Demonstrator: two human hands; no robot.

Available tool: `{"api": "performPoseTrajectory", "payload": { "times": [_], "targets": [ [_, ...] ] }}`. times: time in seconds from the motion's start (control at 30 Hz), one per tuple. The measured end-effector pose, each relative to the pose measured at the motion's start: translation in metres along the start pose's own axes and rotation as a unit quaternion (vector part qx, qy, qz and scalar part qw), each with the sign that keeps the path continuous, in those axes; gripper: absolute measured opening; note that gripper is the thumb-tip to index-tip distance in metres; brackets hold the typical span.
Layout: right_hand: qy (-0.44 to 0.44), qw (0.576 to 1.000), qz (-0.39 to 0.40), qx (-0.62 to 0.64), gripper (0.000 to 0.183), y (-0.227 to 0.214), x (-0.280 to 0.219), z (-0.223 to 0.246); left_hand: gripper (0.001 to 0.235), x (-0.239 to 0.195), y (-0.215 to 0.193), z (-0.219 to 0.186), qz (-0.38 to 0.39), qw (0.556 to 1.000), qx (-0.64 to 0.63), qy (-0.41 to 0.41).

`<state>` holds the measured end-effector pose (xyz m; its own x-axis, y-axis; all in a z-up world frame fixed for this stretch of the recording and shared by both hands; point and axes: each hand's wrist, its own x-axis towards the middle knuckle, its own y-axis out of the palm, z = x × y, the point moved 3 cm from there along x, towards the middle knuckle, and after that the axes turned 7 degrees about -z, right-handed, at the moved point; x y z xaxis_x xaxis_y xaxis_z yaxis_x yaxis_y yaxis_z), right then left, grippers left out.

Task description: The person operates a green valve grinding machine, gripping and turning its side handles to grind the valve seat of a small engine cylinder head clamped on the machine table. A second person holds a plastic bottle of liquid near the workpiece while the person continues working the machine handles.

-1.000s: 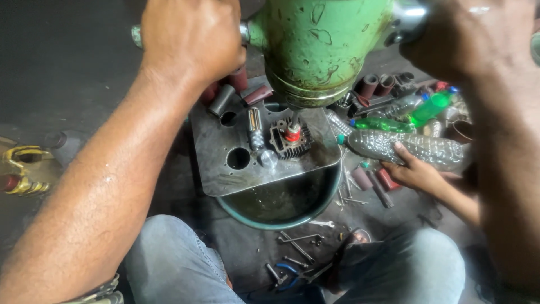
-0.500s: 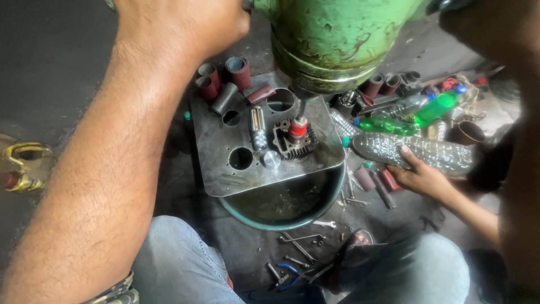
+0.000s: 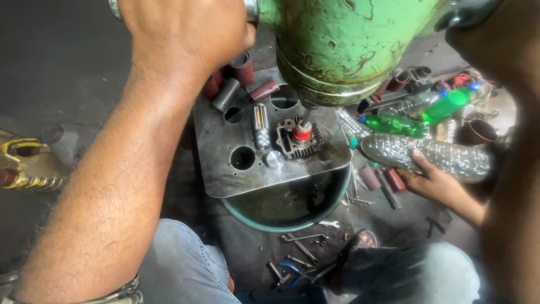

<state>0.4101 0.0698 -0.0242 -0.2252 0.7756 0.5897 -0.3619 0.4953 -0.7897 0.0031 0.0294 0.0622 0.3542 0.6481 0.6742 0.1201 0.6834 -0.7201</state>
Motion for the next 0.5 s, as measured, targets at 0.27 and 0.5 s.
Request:
{"api": "performPoseTrajectory", "payload": {
  "times": [0.27, 0.5],
  "targets": [
    [0.085, 0.994, 0.061, -0.023, 0.012, 0.027, -0.002, -0.027, 0.023, -0.021, 0.013, -0.001, -0.115, 0.991, 0.014, 0.066],
    [0.007, 0.999, 0.006, -0.047, 0.012, 0.012, -0.008, 0.019, 0.024, -0.027, 0.015, -0.007, -0.142, 0.985, 0.057, 0.078]
  ]
}}
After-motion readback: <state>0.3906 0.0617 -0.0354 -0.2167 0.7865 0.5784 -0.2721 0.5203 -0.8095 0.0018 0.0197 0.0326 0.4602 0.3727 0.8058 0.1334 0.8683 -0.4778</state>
